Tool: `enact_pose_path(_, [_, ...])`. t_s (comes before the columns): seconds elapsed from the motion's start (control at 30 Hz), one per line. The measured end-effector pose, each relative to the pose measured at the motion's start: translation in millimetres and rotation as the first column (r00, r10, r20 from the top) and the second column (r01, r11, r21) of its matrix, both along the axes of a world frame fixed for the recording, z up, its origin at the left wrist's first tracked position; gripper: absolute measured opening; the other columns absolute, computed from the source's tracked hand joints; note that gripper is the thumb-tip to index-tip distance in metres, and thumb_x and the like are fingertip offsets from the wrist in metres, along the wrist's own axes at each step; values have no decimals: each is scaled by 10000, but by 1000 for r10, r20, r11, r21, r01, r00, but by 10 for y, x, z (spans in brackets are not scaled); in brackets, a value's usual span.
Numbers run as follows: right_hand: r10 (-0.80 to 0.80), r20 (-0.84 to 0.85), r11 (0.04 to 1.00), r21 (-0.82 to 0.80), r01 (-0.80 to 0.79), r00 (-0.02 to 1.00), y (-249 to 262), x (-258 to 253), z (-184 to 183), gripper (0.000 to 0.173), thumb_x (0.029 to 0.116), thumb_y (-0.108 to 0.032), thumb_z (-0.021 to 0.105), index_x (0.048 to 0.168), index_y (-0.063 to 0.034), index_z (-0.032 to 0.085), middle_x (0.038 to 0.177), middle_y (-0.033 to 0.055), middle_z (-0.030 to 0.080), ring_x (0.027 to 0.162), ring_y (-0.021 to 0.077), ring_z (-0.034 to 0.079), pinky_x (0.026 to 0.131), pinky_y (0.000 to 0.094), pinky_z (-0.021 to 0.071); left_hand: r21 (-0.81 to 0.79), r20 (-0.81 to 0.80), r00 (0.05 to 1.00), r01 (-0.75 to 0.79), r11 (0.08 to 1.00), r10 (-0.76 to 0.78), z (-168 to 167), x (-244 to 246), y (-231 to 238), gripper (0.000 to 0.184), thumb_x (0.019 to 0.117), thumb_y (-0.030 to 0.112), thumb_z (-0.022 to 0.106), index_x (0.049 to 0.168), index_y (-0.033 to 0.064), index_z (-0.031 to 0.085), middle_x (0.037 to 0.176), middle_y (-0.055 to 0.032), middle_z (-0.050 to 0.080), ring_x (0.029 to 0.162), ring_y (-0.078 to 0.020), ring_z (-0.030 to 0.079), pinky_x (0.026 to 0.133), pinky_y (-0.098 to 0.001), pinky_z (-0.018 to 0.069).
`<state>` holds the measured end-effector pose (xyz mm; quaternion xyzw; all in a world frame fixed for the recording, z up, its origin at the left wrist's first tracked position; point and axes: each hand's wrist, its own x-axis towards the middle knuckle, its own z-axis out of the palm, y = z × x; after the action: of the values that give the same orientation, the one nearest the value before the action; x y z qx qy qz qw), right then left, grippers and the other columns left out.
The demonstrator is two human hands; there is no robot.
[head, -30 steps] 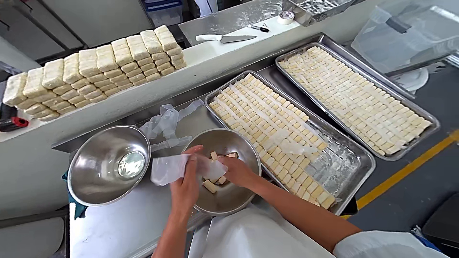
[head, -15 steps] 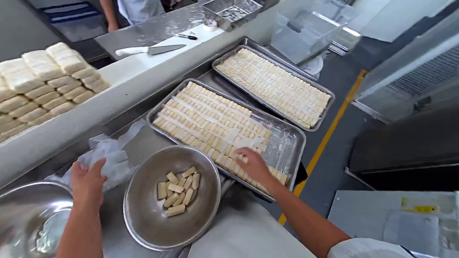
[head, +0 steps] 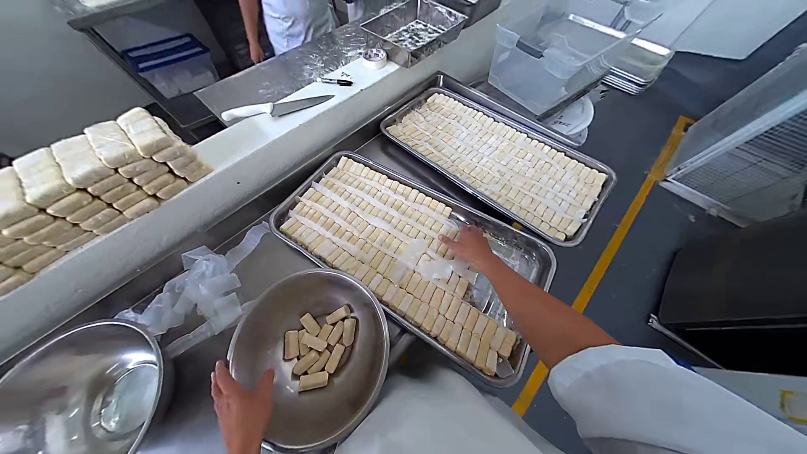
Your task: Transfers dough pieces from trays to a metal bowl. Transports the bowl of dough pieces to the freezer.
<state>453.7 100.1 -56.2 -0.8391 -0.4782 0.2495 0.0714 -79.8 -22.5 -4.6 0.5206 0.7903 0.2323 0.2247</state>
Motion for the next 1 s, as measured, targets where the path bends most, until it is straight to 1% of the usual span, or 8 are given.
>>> enact_pose_path(0.13, [-57, -47, 992, -120, 51, 997, 62, -30, -14, 1043, 853, -770, 613, 1419, 95, 479, 1386, 362, 525, 1307, 522, 507, 1023, 690, 431, 17, 228, 963, -152, 988, 145, -103, -41, -93, 840, 940, 150, 678, 1597, -34, 188, 1602, -296, 300, 1481, -392, 341, 1203, -524, 301])
enact_pose_path(0.37, [-1, -141, 963, -269, -37, 990, 355, 205, 76, 946, 898, -773, 543, 1211, 113, 648, 1261, 355, 613, 1228, 488, 581, 1009, 692, 423, 36, 221, 960, -186, 982, 173, -173, -33, -46, 765, 941, 119, 672, 1572, -41, 270, 1565, -281, 378, 1447, -374, 399, 1178, -508, 343])
enact_pose_path(0.47, [27, -155, 945, -319, -76, 987, 420, 243, 112, 896, 888, -716, 628, 1195, 126, 646, 1258, 350, 611, 1226, 480, 576, 1016, 674, 422, 23, 221, 962, -169, 985, 160, -170, -37, -20, 765, 935, 112, 674, 1571, -35, 276, 1574, -271, 372, 1456, -356, 394, 1183, -498, 339])
enact_pose_path(0.6, [147, -158, 911, -363, -196, 976, 439, 217, 86, 816, 951, -611, 629, 1279, 136, 590, 1318, 346, 579, 1271, 463, 551, 1062, 645, 403, 13, 213, 967, -144, 989, 138, -168, -62, -1, 757, 935, 112, 667, 1571, -29, 282, 1574, -267, 374, 1452, -348, 402, 1185, -495, 337])
enact_pose_path(0.73, [200, -207, 947, -210, -243, 958, 251, 240, 35, 685, 981, -529, 637, 1261, 96, 608, 1238, 324, 616, 1190, 454, 591, 1023, 640, 435, 31, 236, 964, -135, 990, 124, -183, -92, -3, 736, 949, 119, 664, 1565, -39, 292, 1569, -275, 378, 1456, -352, 397, 1187, -490, 339])
enact_pose_path(0.87, [136, -322, 989, -7, -146, 937, 31, 169, 73, 569, 995, -436, 661, 1266, 63, 611, 1176, 288, 649, 1123, 413, 628, 994, 617, 467, 17, 258, 956, -149, 989, 139, -196, -132, -16, 723, 952, 120, 672, 1561, -28, 311, 1554, -270, 403, 1436, -354, 423, 1173, -499, 354])
enact_pose_path(0.93, [165, -383, 986, 73, -148, 909, -109, -109, 429, 521, 1007, -381, 657, 1299, 46, 598, 1172, 266, 662, 1106, 382, 647, 991, 592, 491, 25, 282, 951, -143, 989, 131, -190, -168, 0, 717, 949, 115, 672, 1558, -23, 320, 1551, -269, 405, 1431, -350, 429, 1171, -496, 356])
enact_pose_path(1.0, [300, -290, 953, 141, -269, 909, -226, -468, 934, 472, 1001, -385, 667, 1224, 29, 626, 1054, 235, 677, 997, 363, 669, 909, 590, 517, 31, 311, 941, -147, 989, 130, -165, -201, 13, 713, 946, 110, 670, 1555, -22, 324, 1546, -269, 409, 1425, -340, 435, 1168, -487, 365])
